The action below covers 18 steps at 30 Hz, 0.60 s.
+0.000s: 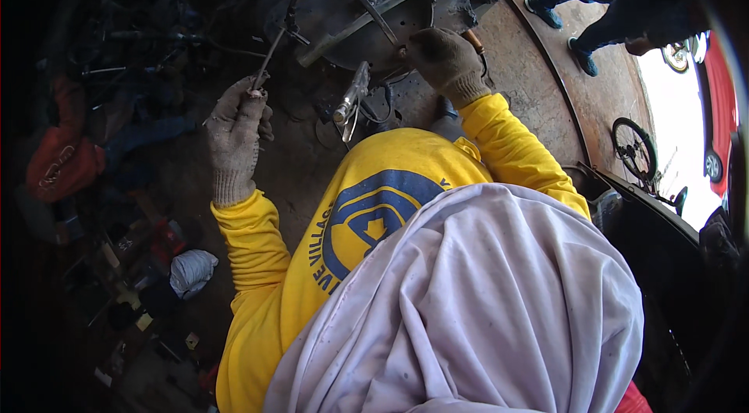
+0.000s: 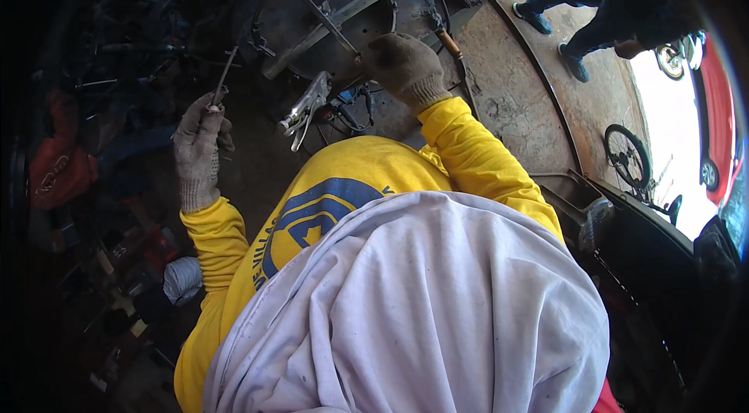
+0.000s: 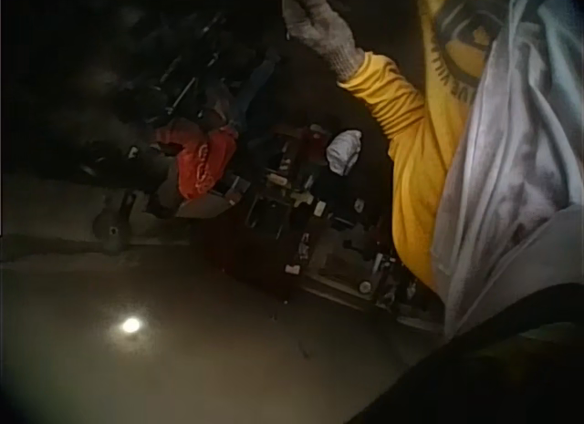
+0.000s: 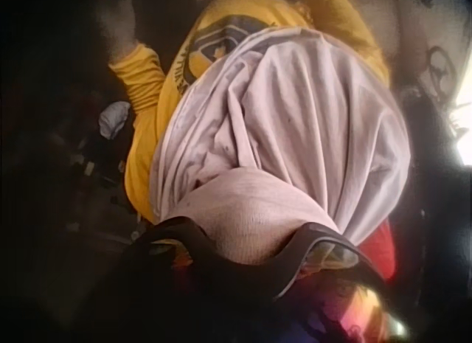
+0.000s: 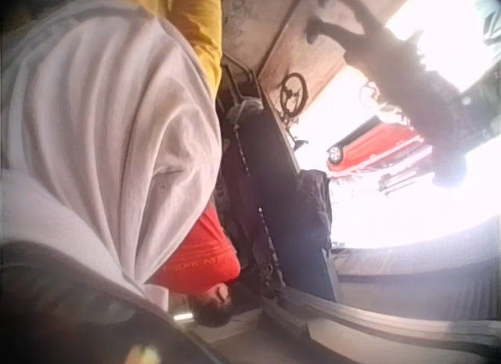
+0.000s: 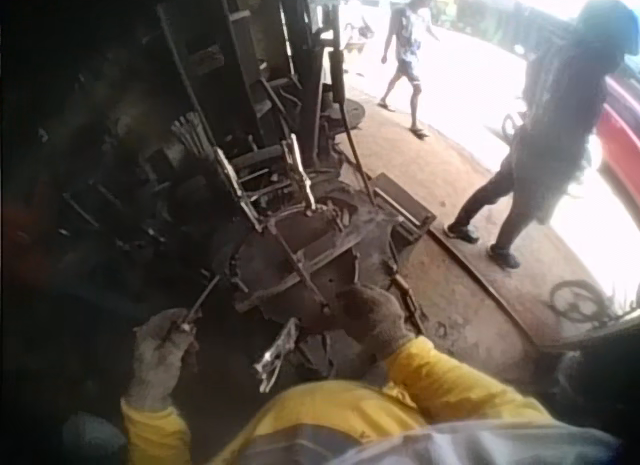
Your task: The person manipulates a metal frame using locking pliers and applies heat with a torch while standing at a workbench.
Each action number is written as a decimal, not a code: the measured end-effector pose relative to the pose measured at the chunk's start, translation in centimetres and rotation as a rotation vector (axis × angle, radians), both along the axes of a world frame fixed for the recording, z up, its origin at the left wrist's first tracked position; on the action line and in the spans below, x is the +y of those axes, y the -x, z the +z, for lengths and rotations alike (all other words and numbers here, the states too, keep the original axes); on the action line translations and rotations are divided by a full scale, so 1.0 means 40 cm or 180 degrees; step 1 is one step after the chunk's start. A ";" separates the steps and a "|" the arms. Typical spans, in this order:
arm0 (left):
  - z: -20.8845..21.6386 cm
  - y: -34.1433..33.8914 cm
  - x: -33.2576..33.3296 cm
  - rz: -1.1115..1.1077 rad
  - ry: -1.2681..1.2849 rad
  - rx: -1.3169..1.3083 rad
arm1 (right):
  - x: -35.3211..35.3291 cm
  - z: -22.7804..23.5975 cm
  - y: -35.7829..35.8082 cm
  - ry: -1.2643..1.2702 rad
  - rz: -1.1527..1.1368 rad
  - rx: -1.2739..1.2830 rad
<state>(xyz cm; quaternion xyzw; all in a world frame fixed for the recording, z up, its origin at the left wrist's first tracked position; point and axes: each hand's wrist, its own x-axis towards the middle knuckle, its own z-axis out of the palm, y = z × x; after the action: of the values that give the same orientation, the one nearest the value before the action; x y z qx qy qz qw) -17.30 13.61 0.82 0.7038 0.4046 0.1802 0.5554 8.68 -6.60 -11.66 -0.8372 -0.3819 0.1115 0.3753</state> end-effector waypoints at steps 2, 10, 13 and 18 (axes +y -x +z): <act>0.046 -0.011 -0.022 0.0271 -0.0185 -0.0049 | 0.017 0.005 -0.027 0.0420 0.0267 -0.0129; 0.235 -0.123 -0.171 0.0510 -0.0335 -0.0678 | -0.088 -0.045 -0.141 -0.0749 0.0468 0.1299; 0.269 -0.180 -0.225 0.0512 -0.0443 -0.0565 | -0.160 -0.081 -0.206 -0.0644 -0.0037 0.1791; 0.243 -0.304 -0.319 0.0509 -0.0372 -0.0282 | -0.296 -0.256 -0.321 -0.0349 -0.0871 0.1764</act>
<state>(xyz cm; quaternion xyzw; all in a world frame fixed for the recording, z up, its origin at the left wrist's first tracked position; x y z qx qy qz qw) -5.14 0.87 10.52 0.6918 0.4234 0.2782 0.5146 21.51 -18.44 -21.91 -0.7970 -0.1542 0.2632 0.5213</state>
